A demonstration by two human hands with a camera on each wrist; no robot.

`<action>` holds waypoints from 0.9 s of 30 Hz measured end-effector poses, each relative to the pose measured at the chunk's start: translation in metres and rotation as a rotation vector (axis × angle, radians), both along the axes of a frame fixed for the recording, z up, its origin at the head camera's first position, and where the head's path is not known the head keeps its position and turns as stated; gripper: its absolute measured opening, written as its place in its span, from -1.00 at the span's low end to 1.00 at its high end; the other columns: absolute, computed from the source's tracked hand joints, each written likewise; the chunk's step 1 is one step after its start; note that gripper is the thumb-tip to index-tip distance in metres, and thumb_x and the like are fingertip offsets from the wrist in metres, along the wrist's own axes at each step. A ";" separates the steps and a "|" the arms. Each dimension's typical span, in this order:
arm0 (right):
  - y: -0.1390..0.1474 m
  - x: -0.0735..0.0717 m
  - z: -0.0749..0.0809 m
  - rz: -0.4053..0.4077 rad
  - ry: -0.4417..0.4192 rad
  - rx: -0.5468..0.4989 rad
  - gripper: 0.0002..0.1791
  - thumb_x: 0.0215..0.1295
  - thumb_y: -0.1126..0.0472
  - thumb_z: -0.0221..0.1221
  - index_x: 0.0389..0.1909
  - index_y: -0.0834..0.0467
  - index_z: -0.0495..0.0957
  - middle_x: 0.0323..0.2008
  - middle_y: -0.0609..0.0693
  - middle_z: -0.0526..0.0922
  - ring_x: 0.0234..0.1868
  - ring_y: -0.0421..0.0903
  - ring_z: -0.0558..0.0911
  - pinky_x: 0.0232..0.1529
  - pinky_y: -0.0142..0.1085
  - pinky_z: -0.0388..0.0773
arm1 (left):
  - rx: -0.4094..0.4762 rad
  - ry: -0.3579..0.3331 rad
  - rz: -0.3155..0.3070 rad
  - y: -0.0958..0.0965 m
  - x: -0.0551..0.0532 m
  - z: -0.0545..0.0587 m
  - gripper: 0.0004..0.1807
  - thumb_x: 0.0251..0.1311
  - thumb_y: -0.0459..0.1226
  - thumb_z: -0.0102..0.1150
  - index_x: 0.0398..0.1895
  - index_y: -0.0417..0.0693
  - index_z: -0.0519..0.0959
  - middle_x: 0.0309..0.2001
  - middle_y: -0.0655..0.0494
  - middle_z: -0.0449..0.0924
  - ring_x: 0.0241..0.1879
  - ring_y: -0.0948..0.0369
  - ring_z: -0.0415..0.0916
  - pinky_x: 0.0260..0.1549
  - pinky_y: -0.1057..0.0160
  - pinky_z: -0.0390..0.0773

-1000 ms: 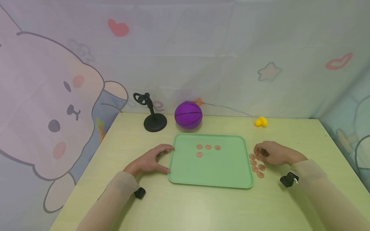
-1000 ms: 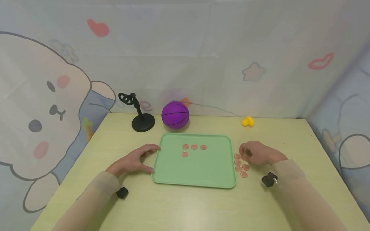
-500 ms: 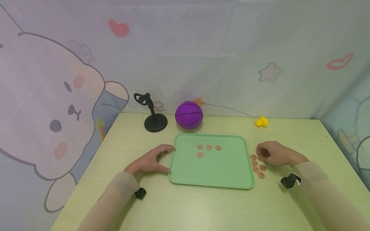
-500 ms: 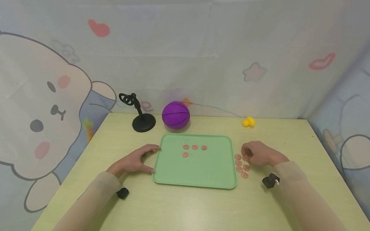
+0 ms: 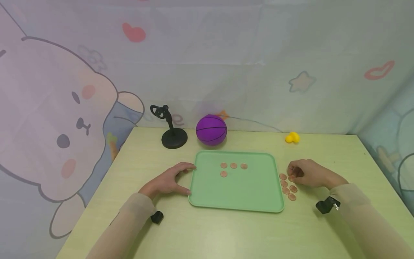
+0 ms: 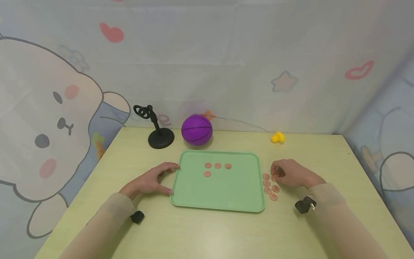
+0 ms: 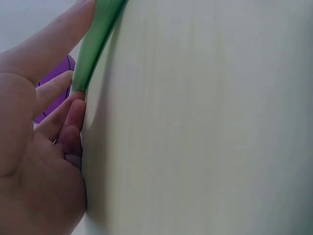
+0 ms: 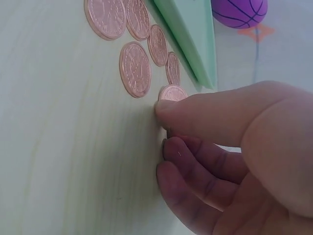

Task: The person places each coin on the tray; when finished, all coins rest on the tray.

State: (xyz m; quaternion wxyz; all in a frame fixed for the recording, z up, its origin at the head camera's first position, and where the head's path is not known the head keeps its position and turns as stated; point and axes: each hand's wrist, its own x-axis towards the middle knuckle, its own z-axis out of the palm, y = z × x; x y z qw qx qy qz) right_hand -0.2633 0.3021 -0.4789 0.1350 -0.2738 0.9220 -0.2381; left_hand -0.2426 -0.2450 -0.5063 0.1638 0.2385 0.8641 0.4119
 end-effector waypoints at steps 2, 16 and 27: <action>0.001 0.000 -0.001 -0.011 -0.007 -0.010 -0.83 0.32 0.34 0.39 -0.24 0.06 0.60 -0.37 -0.18 0.57 -0.31 -0.22 0.52 -0.25 -0.37 0.54 | -0.003 -0.001 0.000 0.000 0.000 0.000 0.01 -0.09 -0.10 0.74 0.50 0.16 0.42 0.47 0.20 0.32 0.37 0.06 0.29 0.52 -0.08 0.15; 0.005 0.004 -0.003 -0.057 -0.035 -0.128 -0.80 0.25 0.42 0.40 -0.25 0.07 0.64 -0.37 -0.13 0.60 -0.30 -0.22 0.56 -0.21 -0.39 0.59 | -0.007 0.003 0.001 0.000 -0.001 0.000 0.01 -0.10 -0.07 0.74 0.49 0.19 0.43 0.46 0.20 0.34 0.37 0.07 0.30 0.52 -0.11 0.15; 0.006 0.009 0.001 -0.072 -0.059 -0.198 -0.82 0.27 0.44 0.39 -0.17 0.16 0.68 -0.32 -0.06 0.64 -0.27 -0.20 0.59 -0.16 -0.38 0.63 | 0.010 -0.010 0.004 -0.001 -0.002 -0.002 0.00 -0.10 -0.09 0.74 0.49 0.19 0.43 0.47 0.19 0.34 0.38 0.07 0.30 0.52 -0.10 0.15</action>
